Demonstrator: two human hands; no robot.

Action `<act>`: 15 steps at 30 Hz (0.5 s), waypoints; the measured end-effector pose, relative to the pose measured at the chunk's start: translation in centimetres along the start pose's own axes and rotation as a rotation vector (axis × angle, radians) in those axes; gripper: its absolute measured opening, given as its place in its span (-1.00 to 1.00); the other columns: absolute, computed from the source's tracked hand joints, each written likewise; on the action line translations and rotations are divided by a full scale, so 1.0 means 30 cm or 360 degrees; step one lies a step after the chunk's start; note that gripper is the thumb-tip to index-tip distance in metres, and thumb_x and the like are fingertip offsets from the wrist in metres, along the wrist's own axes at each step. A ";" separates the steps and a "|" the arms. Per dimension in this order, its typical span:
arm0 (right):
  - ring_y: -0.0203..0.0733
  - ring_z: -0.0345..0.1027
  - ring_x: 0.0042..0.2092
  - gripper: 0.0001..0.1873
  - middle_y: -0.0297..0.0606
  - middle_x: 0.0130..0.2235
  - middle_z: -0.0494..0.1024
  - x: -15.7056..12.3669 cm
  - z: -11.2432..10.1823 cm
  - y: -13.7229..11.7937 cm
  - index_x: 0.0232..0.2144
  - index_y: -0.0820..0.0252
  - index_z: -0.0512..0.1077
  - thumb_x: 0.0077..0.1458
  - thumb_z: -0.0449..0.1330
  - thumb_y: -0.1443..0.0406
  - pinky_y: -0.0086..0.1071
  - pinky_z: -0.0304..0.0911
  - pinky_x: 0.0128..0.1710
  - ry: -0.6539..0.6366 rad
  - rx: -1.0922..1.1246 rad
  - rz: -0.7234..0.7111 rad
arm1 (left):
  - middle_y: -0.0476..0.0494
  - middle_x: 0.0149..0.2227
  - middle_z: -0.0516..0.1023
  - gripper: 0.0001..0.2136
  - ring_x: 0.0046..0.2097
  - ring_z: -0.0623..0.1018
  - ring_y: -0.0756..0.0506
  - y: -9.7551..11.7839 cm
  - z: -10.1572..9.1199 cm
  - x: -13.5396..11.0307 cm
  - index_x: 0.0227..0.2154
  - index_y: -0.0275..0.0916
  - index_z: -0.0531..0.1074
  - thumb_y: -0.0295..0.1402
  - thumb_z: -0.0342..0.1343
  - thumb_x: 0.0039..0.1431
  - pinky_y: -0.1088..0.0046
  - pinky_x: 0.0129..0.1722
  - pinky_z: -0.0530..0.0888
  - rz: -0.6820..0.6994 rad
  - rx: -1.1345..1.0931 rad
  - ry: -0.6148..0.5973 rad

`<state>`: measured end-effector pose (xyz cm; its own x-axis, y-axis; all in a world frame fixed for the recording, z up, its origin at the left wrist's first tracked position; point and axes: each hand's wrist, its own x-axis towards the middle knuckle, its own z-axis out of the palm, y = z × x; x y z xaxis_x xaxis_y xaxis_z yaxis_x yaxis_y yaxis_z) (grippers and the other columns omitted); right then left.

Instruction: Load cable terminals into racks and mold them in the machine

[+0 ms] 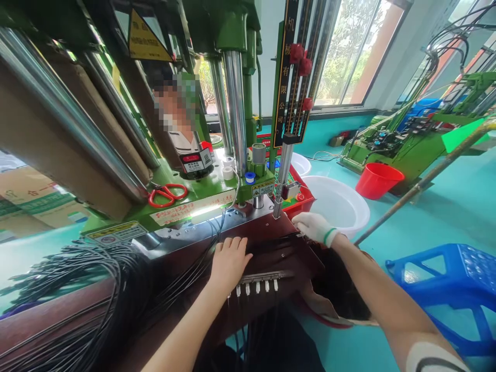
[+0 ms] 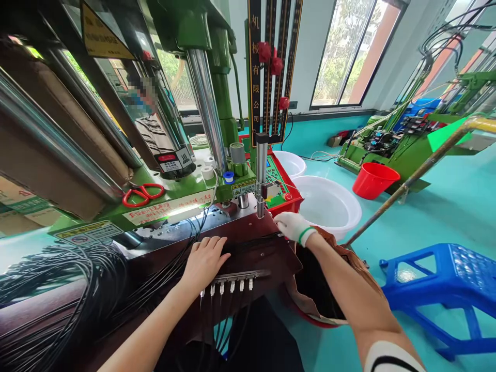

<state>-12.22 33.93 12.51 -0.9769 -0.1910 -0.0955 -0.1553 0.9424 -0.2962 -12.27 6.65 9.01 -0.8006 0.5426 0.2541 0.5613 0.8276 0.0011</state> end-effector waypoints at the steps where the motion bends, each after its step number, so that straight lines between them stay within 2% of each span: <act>1: -0.19 0.30 -0.28 -0.69 -0.19 -0.33 0.50 0.025 -0.010 0.055 -0.36 0.24 0.46 -0.02 -0.07 0.40 -0.37 0.15 -0.26 -0.0097 0.0031 0.0025 | -0.20 -0.22 0.43 -0.71 -0.16 0.38 -0.22 0.006 0.005 0.007 -0.12 -0.25 0.35 -0.29 0.03 0.10 0.22 -0.23 0.31 0.0000 0.0007 -0.0056; 4: -0.26 0.32 -0.44 -0.74 -0.26 -0.49 0.50 0.074 -0.010 0.179 -0.51 0.29 0.49 -0.12 -0.01 0.41 -0.45 0.19 -0.43 -0.0416 0.0157 -0.0014 | -0.15 -0.29 0.42 -0.82 -0.20 0.39 -0.19 0.014 0.020 0.012 -0.24 -0.22 0.39 -0.30 0.02 0.11 0.26 -0.27 0.30 0.0005 -0.0028 -0.0158; 7: -0.25 0.35 -0.42 -0.72 -0.23 -0.47 0.52 0.093 -0.013 0.227 -0.44 0.37 0.49 -0.11 0.00 0.36 -0.47 0.23 -0.43 -0.0508 0.0249 -0.0059 | -0.12 -0.30 0.40 -0.88 -0.22 0.38 -0.16 0.014 0.033 0.010 -0.30 -0.22 0.37 -0.35 -0.02 0.13 0.29 -0.27 0.29 0.0035 -0.0092 -0.0155; 9: -0.24 0.36 -0.39 -0.71 -0.21 -0.45 0.52 0.100 -0.039 0.223 -0.43 0.39 0.48 -0.11 0.00 0.35 -0.45 0.24 -0.39 -0.0441 0.0244 -0.0069 | -0.12 -0.31 0.40 -0.90 -0.24 0.38 -0.15 0.015 0.037 0.010 -0.33 -0.23 0.35 -0.38 -0.04 0.14 0.29 -0.27 0.29 0.0066 -0.0123 -0.0157; 11: -0.22 0.35 -0.33 -0.70 -0.18 -0.38 0.52 0.105 -0.079 0.198 -0.39 0.37 0.46 -0.09 -0.04 0.36 -0.42 0.23 -0.31 -0.0292 0.0185 -0.0078 | -0.14 -0.31 0.39 -0.90 -0.24 0.37 -0.15 0.021 0.035 0.010 -0.33 -0.25 0.34 -0.41 -0.05 0.13 0.29 -0.26 0.30 0.0070 -0.0150 -0.0148; 13: -0.17 0.33 -0.26 -0.67 -0.10 -0.29 0.50 0.107 -0.119 0.161 -0.34 0.35 0.44 -0.04 -0.09 0.36 -0.34 0.19 -0.22 -0.0100 0.0103 -0.0086 | -0.17 -0.27 0.38 -0.86 -0.21 0.37 -0.16 0.027 0.024 0.002 -0.25 -0.25 0.33 -0.44 -0.05 0.11 0.27 -0.25 0.32 0.0040 -0.0200 -0.0097; 15: -0.09 0.32 -0.24 -0.68 -0.06 -0.29 0.49 0.104 -0.142 0.120 -0.35 0.30 0.44 -0.01 -0.08 0.34 -0.26 0.15 -0.21 0.0021 -0.0072 -0.0093 | -0.19 -0.18 0.36 -0.76 -0.14 0.35 -0.18 0.025 0.006 -0.018 -0.14 -0.23 0.29 -0.43 -0.02 0.09 0.25 -0.20 0.32 0.0007 -0.0276 -0.0006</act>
<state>-16.46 37.89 15.19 -0.9678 -0.2426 -0.0667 -0.2182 0.9412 -0.2579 -11.45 7.01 8.71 -0.7988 0.5468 0.2509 0.5921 0.7883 0.1672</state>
